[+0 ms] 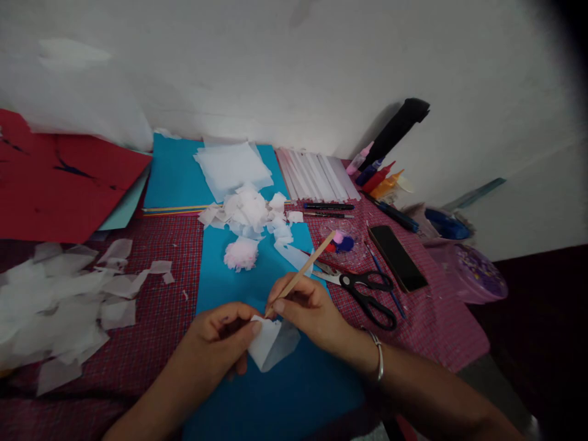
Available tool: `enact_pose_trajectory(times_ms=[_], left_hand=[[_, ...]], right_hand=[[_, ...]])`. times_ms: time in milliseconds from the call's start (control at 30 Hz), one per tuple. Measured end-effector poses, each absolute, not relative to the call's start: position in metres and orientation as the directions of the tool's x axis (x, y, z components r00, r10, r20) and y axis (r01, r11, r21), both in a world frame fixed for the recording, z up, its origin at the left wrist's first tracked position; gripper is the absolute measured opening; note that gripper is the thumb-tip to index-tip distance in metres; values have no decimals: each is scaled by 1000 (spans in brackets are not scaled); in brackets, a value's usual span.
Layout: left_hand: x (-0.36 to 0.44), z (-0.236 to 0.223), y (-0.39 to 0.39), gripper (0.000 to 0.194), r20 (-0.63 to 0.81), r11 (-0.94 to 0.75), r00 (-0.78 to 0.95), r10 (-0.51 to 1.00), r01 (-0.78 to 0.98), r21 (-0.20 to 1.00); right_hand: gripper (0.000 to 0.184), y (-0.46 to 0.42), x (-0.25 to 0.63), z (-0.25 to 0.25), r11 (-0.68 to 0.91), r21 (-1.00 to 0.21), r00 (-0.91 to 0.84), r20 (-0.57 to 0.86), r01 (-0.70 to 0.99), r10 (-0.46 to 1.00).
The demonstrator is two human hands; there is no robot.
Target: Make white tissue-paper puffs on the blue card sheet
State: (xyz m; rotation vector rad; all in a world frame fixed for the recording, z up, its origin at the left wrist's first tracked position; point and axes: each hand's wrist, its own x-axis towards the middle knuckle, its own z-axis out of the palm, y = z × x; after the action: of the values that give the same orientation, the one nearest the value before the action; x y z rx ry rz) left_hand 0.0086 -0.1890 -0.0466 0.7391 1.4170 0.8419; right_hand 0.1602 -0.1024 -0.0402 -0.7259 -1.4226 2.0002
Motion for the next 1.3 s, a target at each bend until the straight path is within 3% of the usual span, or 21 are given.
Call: enact_pose_trajectory(times_ms=[400,933,1300], left_hand=[[10,-37,-186,29,-544,543,-20,839,-30,839],[9,-39,-187,27,-529,527,-28,848,-50,848],[10,-42,-187,27,-538,537,-19,842,-47,842]], right_hand=[[15,-102,157,-39,-233,-953,-665,-49,-191,745],[16,-101,158,-42,-318,-931,-707,-100,-183,700],[18,-103,156,-44,-258,-950,-697,-67,-174,714]])
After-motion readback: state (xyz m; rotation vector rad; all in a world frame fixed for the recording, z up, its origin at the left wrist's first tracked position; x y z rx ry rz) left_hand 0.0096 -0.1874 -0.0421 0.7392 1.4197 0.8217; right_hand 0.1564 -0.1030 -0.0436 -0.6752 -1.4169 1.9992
